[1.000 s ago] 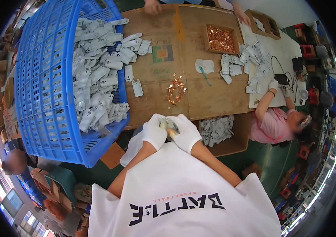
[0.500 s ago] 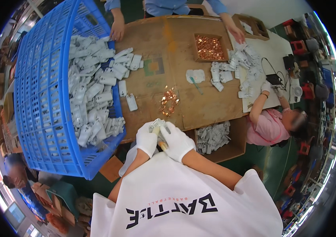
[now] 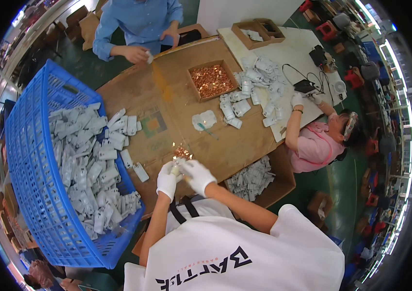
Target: The person picks up a plastic housing and a metal contact, inserts the contact into the housing by hand, and places the assembled unit into a cardboard box, repeating the process.
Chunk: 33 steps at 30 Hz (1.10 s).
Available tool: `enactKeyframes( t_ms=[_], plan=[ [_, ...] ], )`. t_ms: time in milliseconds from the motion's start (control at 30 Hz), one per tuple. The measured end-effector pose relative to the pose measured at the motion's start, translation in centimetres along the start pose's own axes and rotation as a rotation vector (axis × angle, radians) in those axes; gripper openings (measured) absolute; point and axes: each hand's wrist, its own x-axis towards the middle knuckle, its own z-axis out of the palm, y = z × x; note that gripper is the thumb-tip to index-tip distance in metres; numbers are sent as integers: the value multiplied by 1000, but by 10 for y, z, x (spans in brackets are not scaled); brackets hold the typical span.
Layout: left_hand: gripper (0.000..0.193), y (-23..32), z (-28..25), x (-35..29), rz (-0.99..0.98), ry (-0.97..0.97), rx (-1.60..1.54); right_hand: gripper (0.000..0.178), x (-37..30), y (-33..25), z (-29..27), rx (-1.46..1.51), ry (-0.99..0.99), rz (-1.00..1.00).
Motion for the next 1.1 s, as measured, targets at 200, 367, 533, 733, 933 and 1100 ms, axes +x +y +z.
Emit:
enactKeyframes(
  t_ms=[200, 367, 533, 733, 933, 1100],
  plan=[
    [42, -55, -32, 48, -73, 189, 121, 40, 101, 183, -100, -379, 482, 478],
    [39, -82, -86, 83, 249, 562, 896, 36, 144, 222, -149, -701, 789, 342],
    [56, -40, -105, 123, 75, 834, 888, 22, 144, 144, -27, -442, 65, 193],
    [53, -23, -123, 149, -291, 851, 1027, 21, 138, 103, 72, 2, 180, 349],
    [20, -38, -141, 163, -167, 893, 1216, 17, 149, 72, 79, -191, 112, 520],
    [16, -37, -115, 169, -128, 999, 1097, 15, 147, 75, 82, -328, 41, 517]
  ],
)
